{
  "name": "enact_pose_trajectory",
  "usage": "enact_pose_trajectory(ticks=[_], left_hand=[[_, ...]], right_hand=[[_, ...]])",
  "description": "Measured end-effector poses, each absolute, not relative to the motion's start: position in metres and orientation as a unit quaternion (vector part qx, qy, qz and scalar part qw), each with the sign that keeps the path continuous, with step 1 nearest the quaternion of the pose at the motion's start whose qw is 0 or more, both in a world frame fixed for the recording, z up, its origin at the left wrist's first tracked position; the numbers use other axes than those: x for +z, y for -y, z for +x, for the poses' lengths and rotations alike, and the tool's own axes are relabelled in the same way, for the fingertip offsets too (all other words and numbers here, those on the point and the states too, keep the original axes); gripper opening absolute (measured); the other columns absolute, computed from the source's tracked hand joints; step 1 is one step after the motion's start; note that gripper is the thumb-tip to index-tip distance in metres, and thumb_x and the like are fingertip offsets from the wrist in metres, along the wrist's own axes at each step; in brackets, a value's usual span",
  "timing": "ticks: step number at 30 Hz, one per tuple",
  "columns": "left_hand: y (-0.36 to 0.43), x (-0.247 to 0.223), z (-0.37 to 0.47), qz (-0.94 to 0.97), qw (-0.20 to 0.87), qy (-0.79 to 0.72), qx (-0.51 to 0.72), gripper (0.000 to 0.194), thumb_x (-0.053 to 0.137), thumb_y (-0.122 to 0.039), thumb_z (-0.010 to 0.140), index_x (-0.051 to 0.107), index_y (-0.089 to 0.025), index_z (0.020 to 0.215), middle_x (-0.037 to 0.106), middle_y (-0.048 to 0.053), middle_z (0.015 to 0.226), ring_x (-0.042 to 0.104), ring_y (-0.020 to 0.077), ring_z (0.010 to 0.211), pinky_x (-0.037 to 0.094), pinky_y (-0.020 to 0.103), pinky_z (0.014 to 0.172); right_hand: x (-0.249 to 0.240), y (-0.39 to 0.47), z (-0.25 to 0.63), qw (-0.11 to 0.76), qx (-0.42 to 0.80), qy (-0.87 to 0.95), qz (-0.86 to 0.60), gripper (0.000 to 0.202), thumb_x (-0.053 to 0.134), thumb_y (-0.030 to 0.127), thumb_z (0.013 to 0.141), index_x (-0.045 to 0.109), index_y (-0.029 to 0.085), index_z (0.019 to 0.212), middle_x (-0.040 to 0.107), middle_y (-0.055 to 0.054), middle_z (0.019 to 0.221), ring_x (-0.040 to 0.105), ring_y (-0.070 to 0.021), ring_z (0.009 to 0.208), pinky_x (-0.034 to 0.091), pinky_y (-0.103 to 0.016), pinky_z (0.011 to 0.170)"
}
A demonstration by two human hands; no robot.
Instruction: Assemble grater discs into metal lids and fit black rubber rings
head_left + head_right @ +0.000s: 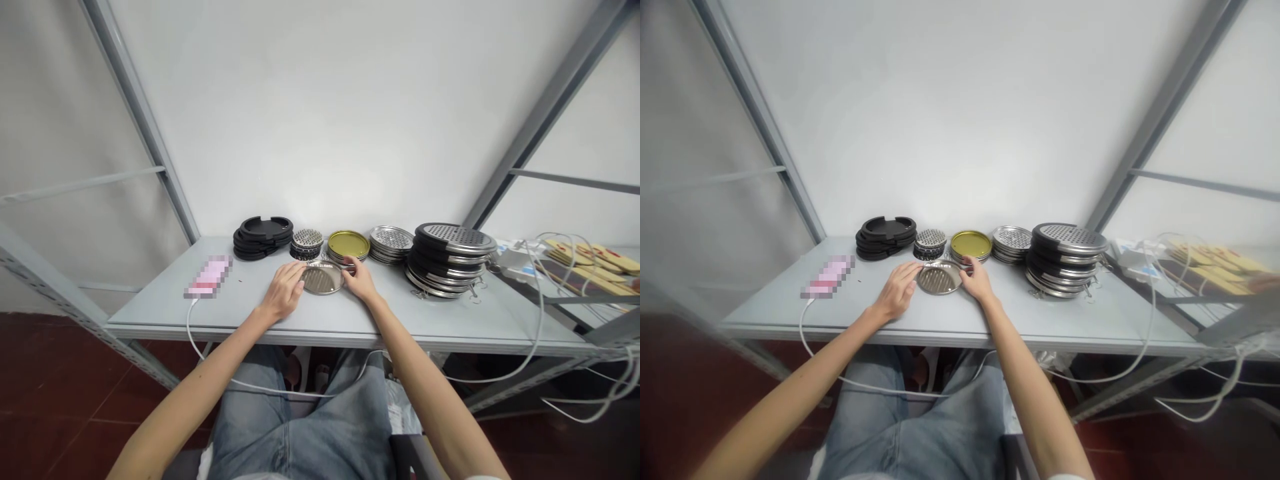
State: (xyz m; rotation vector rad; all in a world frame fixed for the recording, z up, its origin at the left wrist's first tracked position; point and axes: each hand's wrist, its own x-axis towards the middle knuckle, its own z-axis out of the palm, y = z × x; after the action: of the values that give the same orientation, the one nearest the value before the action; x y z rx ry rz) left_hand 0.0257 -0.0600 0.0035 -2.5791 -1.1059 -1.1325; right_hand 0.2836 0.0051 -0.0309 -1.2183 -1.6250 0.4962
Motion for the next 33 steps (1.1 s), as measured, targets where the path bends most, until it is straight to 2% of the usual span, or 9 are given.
enact_pose_trajectory(ticks=[3, 5, 9, 14, 20, 23, 26, 29, 33], left_hand=[[0.058, -0.001, 0.026, -0.847, 0.045, 0.365, -0.384, 0.047, 0.027, -0.031, 0.100, 0.051, -0.012, 0.136, 0.055, 0.015, 0.138, 0.047, 0.0269, 0.131, 0.038, 0.050, 0.109], [0.056, -0.001, 0.026, -0.847, 0.044, 0.363, -0.384, 0.047, 0.028, -0.032, 0.100, 0.051, -0.011, 0.136, 0.055, 0.016, 0.138, 0.047, 0.0271, 0.130, 0.038, 0.050, 0.109], [0.056, 0.000, 0.027, -0.854, 0.043, 0.352, -0.381, 0.047, 0.029, -0.030, 0.100, 0.051, -0.009, 0.135, 0.055, 0.018, 0.137, 0.048, 0.0276, 0.129, 0.039, 0.050, 0.109], [0.056, 0.002, 0.029, -0.860, 0.039, 0.346, -0.373, 0.045, 0.031, -0.032, 0.100, 0.050, -0.011, 0.136, 0.054, 0.017, 0.138, 0.049, 0.0274, 0.129, 0.042, 0.050, 0.107], [0.057, 0.004, 0.032, -0.867, 0.045, 0.335, -0.366, 0.041, 0.037, -0.030, 0.099, 0.049, -0.013, 0.134, 0.051, 0.017, 0.142, 0.045, 0.0263, 0.134, 0.041, 0.049, 0.110], [0.057, 0.004, 0.032, -0.855, 0.058, 0.345, -0.382, 0.027, 0.045, -0.027, 0.095, 0.058, -0.015, 0.116, 0.049, 0.016, 0.143, 0.042, 0.0262, 0.136, 0.040, 0.048, 0.111], [0.054, 0.004, 0.030, -0.829, 0.061, 0.377, -0.409, 0.005, 0.053, -0.022, 0.089, 0.058, -0.020, 0.089, 0.059, 0.013, 0.129, 0.052, 0.0260, 0.125, 0.044, 0.047, 0.105], [0.046, 0.003, 0.025, -0.807, 0.051, 0.413, -0.418, 0.014, 0.053, -0.011, 0.082, 0.049, -0.021, 0.074, 0.065, 0.009, 0.108, 0.059, 0.0236, 0.107, 0.048, 0.042, 0.096], [0.036, -0.002, 0.021, -0.792, 0.023, 0.436, -0.427, 0.021, 0.050, -0.004, 0.076, 0.042, -0.023, 0.069, 0.063, 0.006, 0.094, 0.059, 0.0219, 0.099, 0.049, 0.038, 0.090]], right_hand=[[-0.027, 0.000, 0.283, 0.517, 0.164, 0.703, -0.459, 0.047, 0.058, 0.020, 0.071, 0.061, 0.017, 0.118, 0.067, -0.012, 0.118, 0.064, -0.0250, 0.103, 0.051, -0.041, 0.088], [-0.024, 0.004, 0.282, 0.519, 0.139, 0.725, -0.430, 0.043, 0.061, 0.023, 0.073, 0.063, 0.018, 0.115, 0.067, -0.011, 0.117, 0.063, -0.0253, 0.105, 0.050, -0.042, 0.090], [-0.021, 0.008, 0.280, 0.522, 0.128, 0.735, -0.414, 0.032, 0.063, 0.029, 0.078, 0.067, 0.020, 0.108, 0.071, -0.009, 0.107, 0.065, -0.0234, 0.095, 0.052, -0.038, 0.081], [-0.022, 0.007, 0.280, 0.532, 0.123, 0.728, -0.414, 0.017, 0.063, 0.032, 0.080, 0.072, 0.021, 0.090, 0.074, -0.007, 0.092, 0.066, -0.0218, 0.085, 0.052, -0.034, 0.072], [-0.018, 0.010, 0.281, 0.537, 0.144, 0.713, -0.428, 0.018, 0.061, 0.033, 0.082, 0.074, 0.021, 0.082, 0.074, -0.006, 0.086, 0.066, -0.0199, 0.077, 0.051, -0.032, 0.070], [-0.016, 0.011, 0.281, 0.552, 0.147, 0.686, -0.450, 0.021, 0.060, 0.036, 0.083, 0.075, 0.022, 0.083, 0.073, -0.006, 0.088, 0.065, -0.0191, 0.076, 0.052, -0.031, 0.069], [-0.014, 0.011, 0.282, 0.573, 0.116, 0.655, -0.478, 0.024, 0.062, 0.040, 0.082, 0.075, 0.021, 0.086, 0.070, -0.007, 0.090, 0.062, -0.0177, 0.071, 0.051, -0.031, 0.067], [-0.014, 0.010, 0.284, 0.585, 0.096, 0.636, -0.494, 0.025, 0.063, 0.041, 0.081, 0.075, 0.019, 0.085, 0.067, -0.006, 0.084, 0.058, -0.0162, 0.065, 0.050, -0.031, 0.067], [-0.018, 0.008, 0.285, 0.561, 0.156, 0.656, -0.479, 0.025, 0.062, 0.040, 0.080, 0.072, 0.018, 0.087, 0.070, -0.005, 0.075, 0.062, -0.0177, 0.066, 0.051, -0.031, 0.067]])
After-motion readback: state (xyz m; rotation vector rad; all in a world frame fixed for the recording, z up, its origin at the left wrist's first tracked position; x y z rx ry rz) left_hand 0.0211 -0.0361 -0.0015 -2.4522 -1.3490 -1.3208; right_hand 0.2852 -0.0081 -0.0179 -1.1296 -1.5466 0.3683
